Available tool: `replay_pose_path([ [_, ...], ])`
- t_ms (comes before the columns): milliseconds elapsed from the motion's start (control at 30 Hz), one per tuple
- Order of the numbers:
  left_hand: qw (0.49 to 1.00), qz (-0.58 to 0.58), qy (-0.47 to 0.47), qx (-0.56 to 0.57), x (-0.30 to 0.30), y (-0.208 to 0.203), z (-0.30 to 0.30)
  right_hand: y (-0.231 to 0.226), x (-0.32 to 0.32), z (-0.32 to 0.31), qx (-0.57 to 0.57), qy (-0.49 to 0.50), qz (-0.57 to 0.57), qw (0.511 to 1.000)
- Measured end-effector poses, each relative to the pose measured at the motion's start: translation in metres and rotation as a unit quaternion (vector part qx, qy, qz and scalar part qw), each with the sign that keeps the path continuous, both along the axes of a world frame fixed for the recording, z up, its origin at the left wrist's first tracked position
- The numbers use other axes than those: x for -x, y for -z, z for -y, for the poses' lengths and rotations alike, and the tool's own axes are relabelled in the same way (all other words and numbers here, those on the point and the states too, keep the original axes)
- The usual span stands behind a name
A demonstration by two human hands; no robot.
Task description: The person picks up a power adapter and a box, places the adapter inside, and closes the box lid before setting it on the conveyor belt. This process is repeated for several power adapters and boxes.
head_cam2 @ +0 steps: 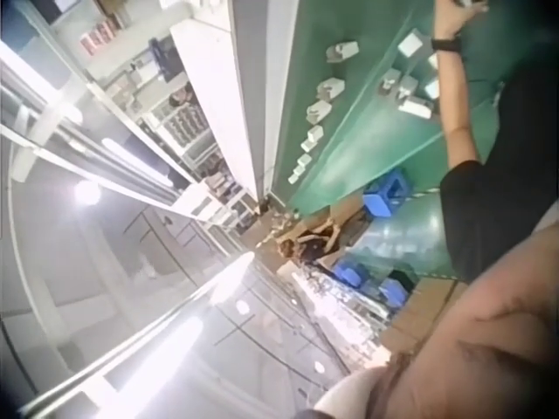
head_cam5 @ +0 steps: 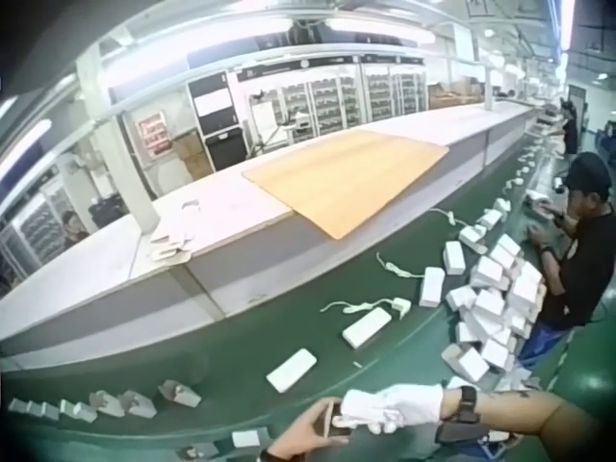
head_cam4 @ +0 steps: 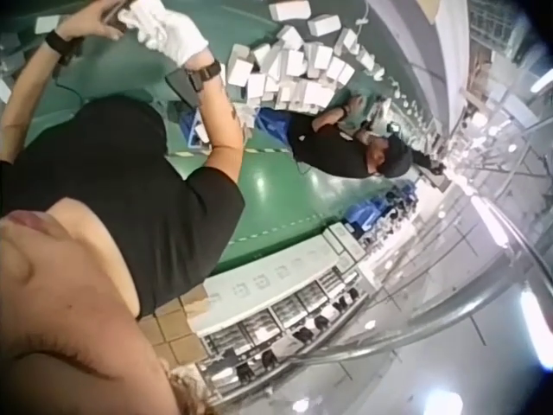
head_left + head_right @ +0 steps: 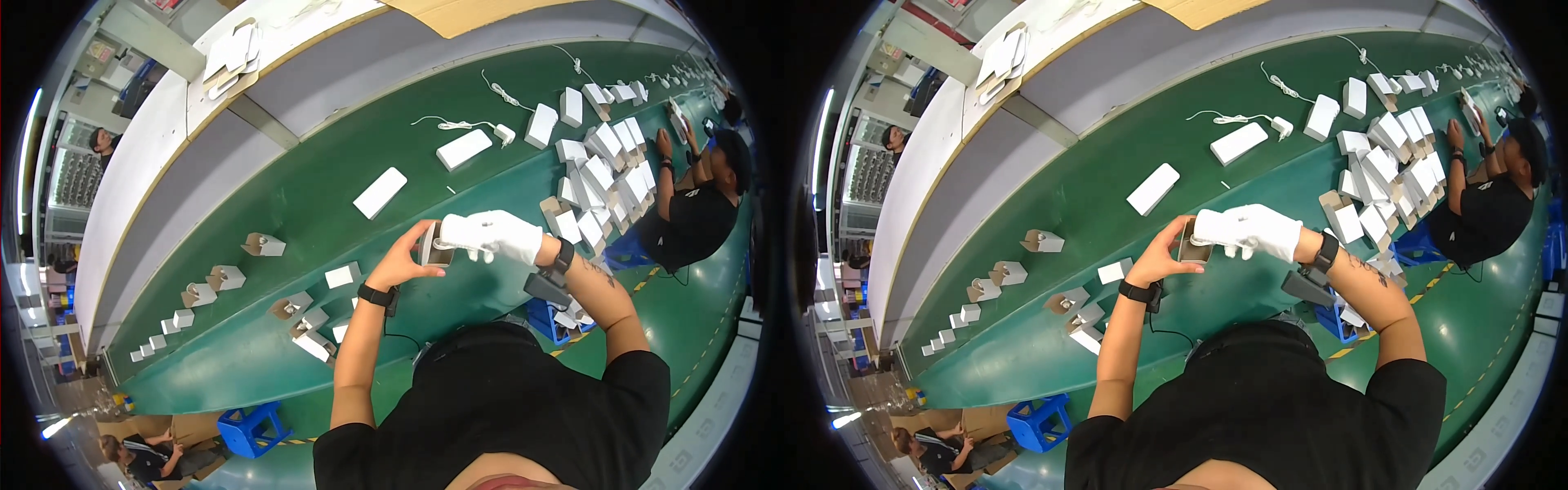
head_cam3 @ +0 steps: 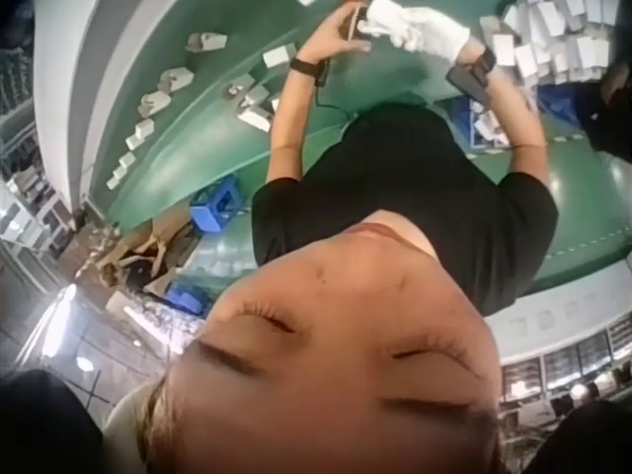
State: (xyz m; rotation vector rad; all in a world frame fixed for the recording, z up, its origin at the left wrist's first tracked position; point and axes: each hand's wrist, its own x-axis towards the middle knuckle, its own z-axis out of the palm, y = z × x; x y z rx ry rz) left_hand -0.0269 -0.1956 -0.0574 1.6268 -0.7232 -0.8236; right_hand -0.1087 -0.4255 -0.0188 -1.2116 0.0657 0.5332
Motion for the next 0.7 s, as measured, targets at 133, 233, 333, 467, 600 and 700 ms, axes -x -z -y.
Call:
replay_pose_path([
  [133,0.998,0.060,0.013,-0.011,0.006,0.001,0.009,-0.011,0.003,-0.025,0.448,-0.063,0.339,0.825],
  [233,0.999,0.043,0.002,0.012,0.013,0.005,0.015,-0.022,0.004,-0.041,0.674,-0.152,0.377,0.617],
  [333,0.999,0.007,-0.034,0.032,0.009,0.013,0.008,-0.027,-0.023,-0.025,0.538,-0.140,0.326,0.765],
  [467,0.996,0.015,-0.089,0.017,-0.001,0.017,0.010,0.019,-0.030,-0.043,0.635,-0.191,0.386,0.642],
  [600,0.968,0.216,-0.106,-0.067,-0.033,0.018,0.005,0.049,-0.073,-0.009,0.357,-0.087,0.511,0.777],
  [700,0.943,0.197,-0.267,-0.012,-0.077,0.026,-0.043,0.060,-0.124,0.071,0.575,0.072,0.462,0.671],
])
